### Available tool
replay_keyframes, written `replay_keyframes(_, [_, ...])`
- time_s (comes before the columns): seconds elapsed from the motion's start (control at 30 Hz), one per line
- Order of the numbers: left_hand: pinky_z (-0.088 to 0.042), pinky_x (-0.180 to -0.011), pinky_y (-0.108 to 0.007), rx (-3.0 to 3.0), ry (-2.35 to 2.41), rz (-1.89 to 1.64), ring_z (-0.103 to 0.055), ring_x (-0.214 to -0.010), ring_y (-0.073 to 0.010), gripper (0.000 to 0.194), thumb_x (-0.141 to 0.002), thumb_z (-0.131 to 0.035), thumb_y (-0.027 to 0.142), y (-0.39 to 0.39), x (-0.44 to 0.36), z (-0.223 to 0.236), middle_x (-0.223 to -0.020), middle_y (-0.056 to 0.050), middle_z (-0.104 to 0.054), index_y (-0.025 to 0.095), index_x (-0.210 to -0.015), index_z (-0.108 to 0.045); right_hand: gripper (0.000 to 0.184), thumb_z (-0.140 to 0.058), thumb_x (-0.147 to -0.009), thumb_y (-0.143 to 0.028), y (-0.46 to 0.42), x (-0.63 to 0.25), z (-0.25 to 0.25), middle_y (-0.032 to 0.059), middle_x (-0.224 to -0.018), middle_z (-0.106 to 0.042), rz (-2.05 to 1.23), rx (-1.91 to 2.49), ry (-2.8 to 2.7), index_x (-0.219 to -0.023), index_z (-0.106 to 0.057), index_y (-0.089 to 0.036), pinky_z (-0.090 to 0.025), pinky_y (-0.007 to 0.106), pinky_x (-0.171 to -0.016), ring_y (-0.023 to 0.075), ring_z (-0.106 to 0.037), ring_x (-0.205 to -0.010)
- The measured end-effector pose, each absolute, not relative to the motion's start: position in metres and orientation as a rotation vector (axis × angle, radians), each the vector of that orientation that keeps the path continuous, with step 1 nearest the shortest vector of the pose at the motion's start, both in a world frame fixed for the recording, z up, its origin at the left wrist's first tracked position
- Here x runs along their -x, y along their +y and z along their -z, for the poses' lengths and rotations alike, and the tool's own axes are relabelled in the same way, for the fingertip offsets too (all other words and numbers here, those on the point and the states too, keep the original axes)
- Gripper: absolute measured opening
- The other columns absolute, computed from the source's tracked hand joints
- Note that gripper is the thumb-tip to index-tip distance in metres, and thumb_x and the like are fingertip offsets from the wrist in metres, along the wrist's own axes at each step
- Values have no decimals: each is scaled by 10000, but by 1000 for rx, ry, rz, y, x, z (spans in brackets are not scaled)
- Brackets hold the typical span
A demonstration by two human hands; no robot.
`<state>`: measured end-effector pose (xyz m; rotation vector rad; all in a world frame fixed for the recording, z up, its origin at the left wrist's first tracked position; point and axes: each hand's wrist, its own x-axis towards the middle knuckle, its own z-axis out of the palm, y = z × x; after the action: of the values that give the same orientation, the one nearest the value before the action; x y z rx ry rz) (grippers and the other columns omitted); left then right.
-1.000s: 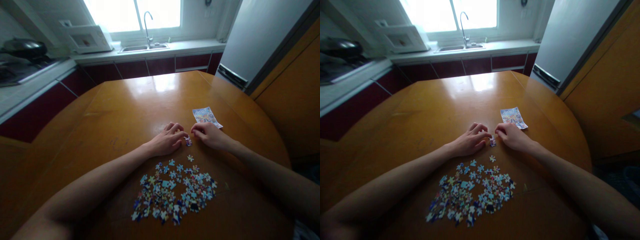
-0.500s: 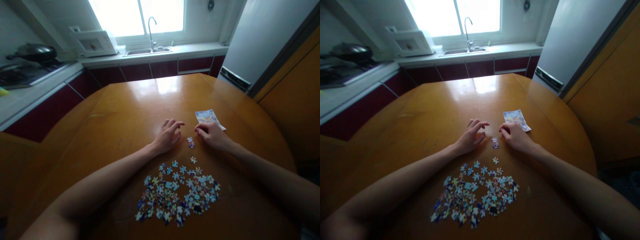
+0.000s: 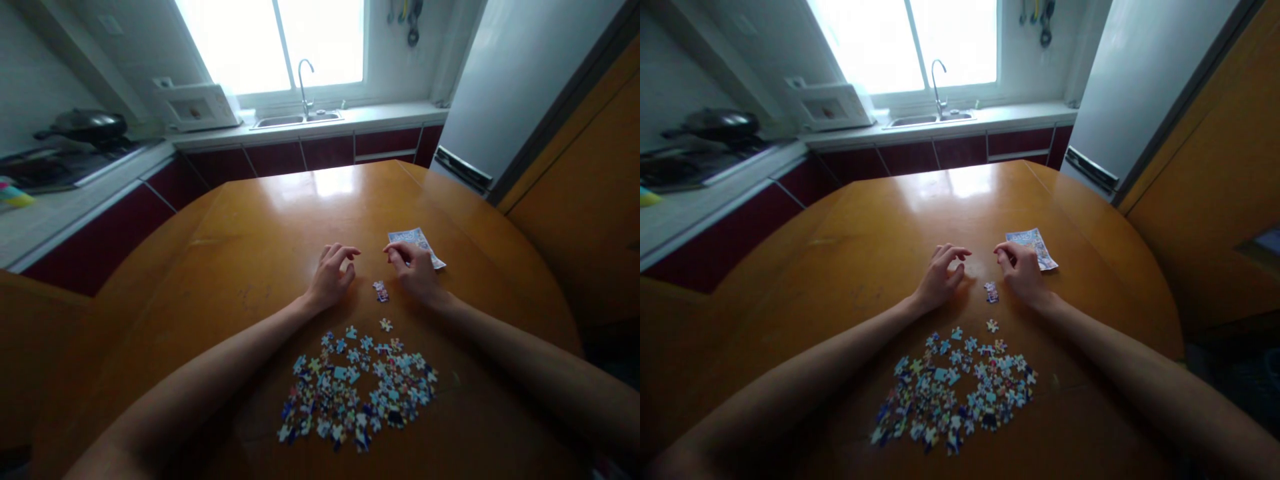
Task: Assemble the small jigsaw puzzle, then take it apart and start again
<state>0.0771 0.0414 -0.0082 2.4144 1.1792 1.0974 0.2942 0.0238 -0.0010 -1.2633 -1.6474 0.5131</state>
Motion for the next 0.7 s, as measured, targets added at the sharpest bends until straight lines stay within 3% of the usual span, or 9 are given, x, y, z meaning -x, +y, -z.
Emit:
replay_keyframes(0.27, [-470, -919, -421, -2391, 1298, -862, -575, -980, -228, 197, -858, -597, 109, 40, -74, 5, -991, -32, -682, 213, -1009, -667, 204, -494, -900, -282, 15, -286, 7, 56, -817, -707, -480, 1338, -1679, -866, -677, -197, -449, 320, -673, 205, -620, -729])
replay_keyframes(0.7, [-488, -849, -359, -1969, 1575, -1026, -614, -919, -209, 182, -863, -544, 141, -11, -20, -11, -951, -56, -686, 181, -971, -686, 218, -535, -861, -302, 8, -269, 3, 36, -668, -657, -548, 1363, -1255, -788, -692, -169, -456, 315, -648, 201, -613, -650])
